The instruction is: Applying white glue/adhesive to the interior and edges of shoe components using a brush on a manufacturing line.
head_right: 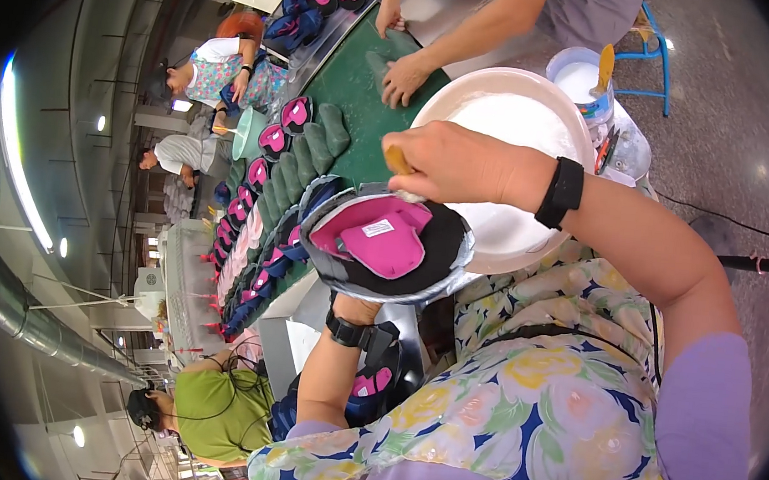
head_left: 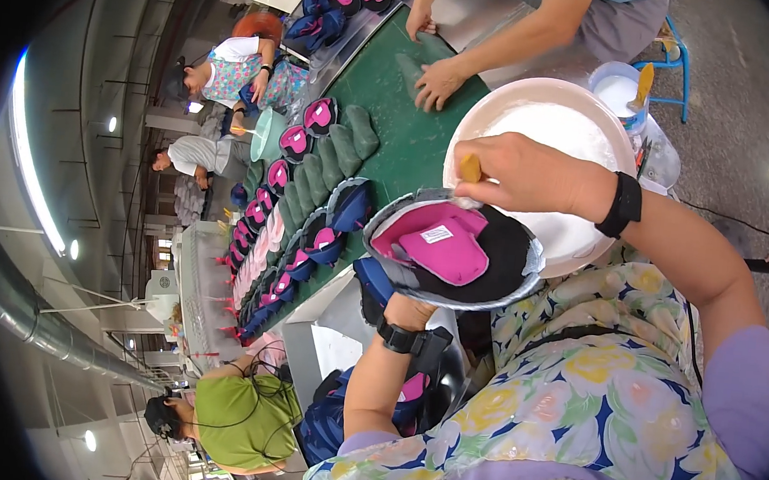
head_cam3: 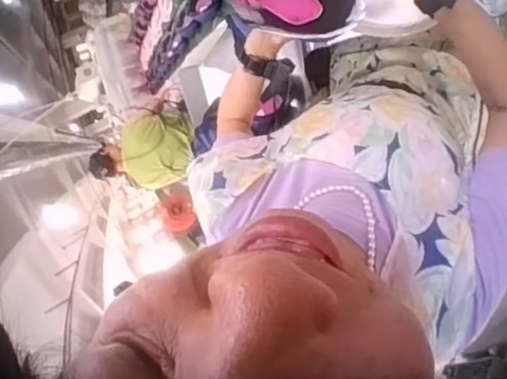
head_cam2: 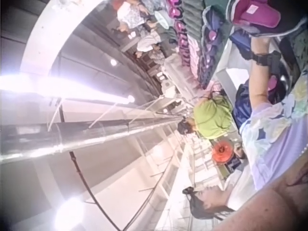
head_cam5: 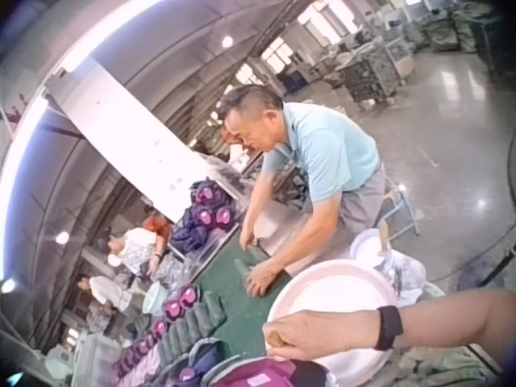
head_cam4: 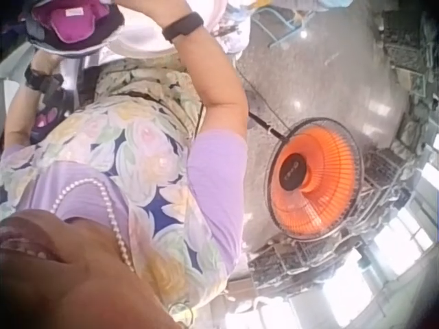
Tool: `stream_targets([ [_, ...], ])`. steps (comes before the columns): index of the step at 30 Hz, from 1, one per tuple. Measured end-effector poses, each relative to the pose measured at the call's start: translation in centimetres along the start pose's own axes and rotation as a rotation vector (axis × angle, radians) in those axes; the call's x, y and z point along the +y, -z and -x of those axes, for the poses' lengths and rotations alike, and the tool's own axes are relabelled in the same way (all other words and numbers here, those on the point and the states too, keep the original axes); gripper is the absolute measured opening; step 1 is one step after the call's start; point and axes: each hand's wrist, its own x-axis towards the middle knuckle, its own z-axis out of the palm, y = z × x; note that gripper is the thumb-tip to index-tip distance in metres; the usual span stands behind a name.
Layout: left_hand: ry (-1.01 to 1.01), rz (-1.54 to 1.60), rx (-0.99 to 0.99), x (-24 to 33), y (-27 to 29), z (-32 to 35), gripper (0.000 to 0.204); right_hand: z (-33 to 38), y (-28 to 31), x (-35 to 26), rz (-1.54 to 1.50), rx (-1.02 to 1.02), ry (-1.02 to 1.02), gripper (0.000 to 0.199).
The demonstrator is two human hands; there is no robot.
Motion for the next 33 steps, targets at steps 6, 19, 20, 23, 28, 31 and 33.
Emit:
stream_targets([
  [6,-0.034,-0.056,0.035,3.7,5.8,1.2,0.039,1.5,1.7,1.8,-0.016,-0.010,-0.461,0.026],
  [19,-0.089,-0.201,0.000,4.2,7.5,-2.2,0.038,0.7,1.5,0.3,-0.217,0.228,-0.225,0.024],
  [20,-0.096,-0.210,-0.011,3.7,7.2,-1.9,0.037,0.7,1.1,0.7,-0.192,0.232,-0.138,0.022],
  [23,-0.124,-0.241,-0.013,3.0,7.4,-0.9,0.037,2.3,2.3,0.9,-0.081,0.089,-0.174,0.021],
  [28,-0.147,-0.292,0.004,3.1,8.8,-0.7,0.036,2.6,3.3,-0.9,-0.138,0.126,-0.167,0.018],
  [31,-0.162,-0.318,-0.001,2.5,9.0,-0.1,0.036,2.4,2.4,-0.2,-0.118,0.109,-0.124,0.018],
  [33,-0.178,-0.338,0.013,2.3,9.1,-1.2,0.036,2.9,2.8,0.0,-0.004,-0.029,-0.197,0.019],
])
